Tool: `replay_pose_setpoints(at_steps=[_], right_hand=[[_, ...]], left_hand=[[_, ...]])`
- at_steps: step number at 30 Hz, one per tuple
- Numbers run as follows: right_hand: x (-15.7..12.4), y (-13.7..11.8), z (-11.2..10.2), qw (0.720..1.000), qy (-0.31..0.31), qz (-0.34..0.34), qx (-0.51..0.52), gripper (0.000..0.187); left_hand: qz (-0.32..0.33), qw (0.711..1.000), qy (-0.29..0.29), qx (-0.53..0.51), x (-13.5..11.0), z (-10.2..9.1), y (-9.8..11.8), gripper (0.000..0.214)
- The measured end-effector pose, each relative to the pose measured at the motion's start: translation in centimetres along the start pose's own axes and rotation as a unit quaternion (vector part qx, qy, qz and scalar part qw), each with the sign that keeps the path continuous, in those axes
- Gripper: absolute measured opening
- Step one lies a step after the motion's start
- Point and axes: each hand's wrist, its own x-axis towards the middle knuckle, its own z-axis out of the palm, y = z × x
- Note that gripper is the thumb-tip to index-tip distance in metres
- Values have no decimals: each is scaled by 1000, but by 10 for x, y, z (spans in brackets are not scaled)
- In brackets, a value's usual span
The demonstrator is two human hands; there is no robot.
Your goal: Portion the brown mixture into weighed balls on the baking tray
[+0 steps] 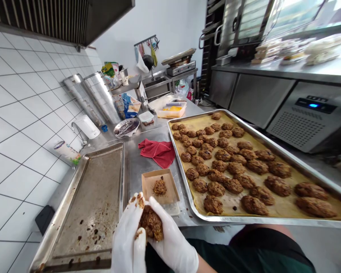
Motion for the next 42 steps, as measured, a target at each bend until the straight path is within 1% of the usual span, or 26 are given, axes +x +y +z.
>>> replay_pose_setpoints(at_steps=[3,5,7,9,11,12,14,16,17,18,19,21,23,25,27,28,30,32,33,35,37,40,42], right_hand=[[3,12,2,997,40,-50,-40,16],[8,22,0,995,69,-57,-38,17],[14,28,-3,995,83,-44,-10,22],[19,28,-5,995,91,-45,13,24],[19,22,-4,995,88,-48,15,24],[18,17,-3,995,85,-43,13,23],[12,5,0,998,61,-3,10,23],[5,-5,3,996,10,79,32,37],[3,-7,4,994,-4,103,47,43],[0,-8,4,990,-15,124,63,48],[-1,-6,4,987,-22,138,79,50],[-2,2,2,984,-16,143,102,47],[-1,13,-1,987,11,125,98,41],[0,22,-5,994,39,75,66,36],[1,28,-10,998,37,40,34,36],[1,29,-12,999,29,35,28,38],[2,27,-16,998,18,49,38,40],[4,21,-18,994,11,86,72,42],[4,18,-17,990,4,105,89,44],[3,9,-15,986,-22,135,99,49],[1,4,-13,989,-39,128,65,52],[-3,6,-12,997,-27,71,15,44],[-3,13,-15,1000,0,10,-20,33]], left_hand=[[16,995,73,63,-13,25,8,55],[41,989,116,88,-19,39,11,58],[56,985,130,95,-21,45,13,57],[52,988,110,92,-17,43,14,55],[43,994,58,81,-8,32,14,55],[50,995,27,78,-4,25,14,57],[93,992,-25,78,5,10,12,63],[150,983,-63,87,11,0,9,69],[171,979,-70,90,12,-3,8,69],[185,976,-65,91,12,-3,8,65],[191,976,-48,89,12,-2,8,57],[181,981,12,75,11,3,8,37],[143,987,56,38,11,7,7,24],[82,994,66,-4,13,10,4,18],[21,997,67,-32,16,10,3,13],[-2,997,70,-42,18,9,4,12],[-21,994,82,-64,21,8,9,13],[-10,994,84,-68,22,6,18,7],[0,996,74,-57,22,4,22,5],[18,999,36,-28,20,0,27,14],[11,999,21,-21,15,-2,26,20],[-8,999,51,-4,5,3,20,40],[15,997,61,48,-2,12,18,52]])
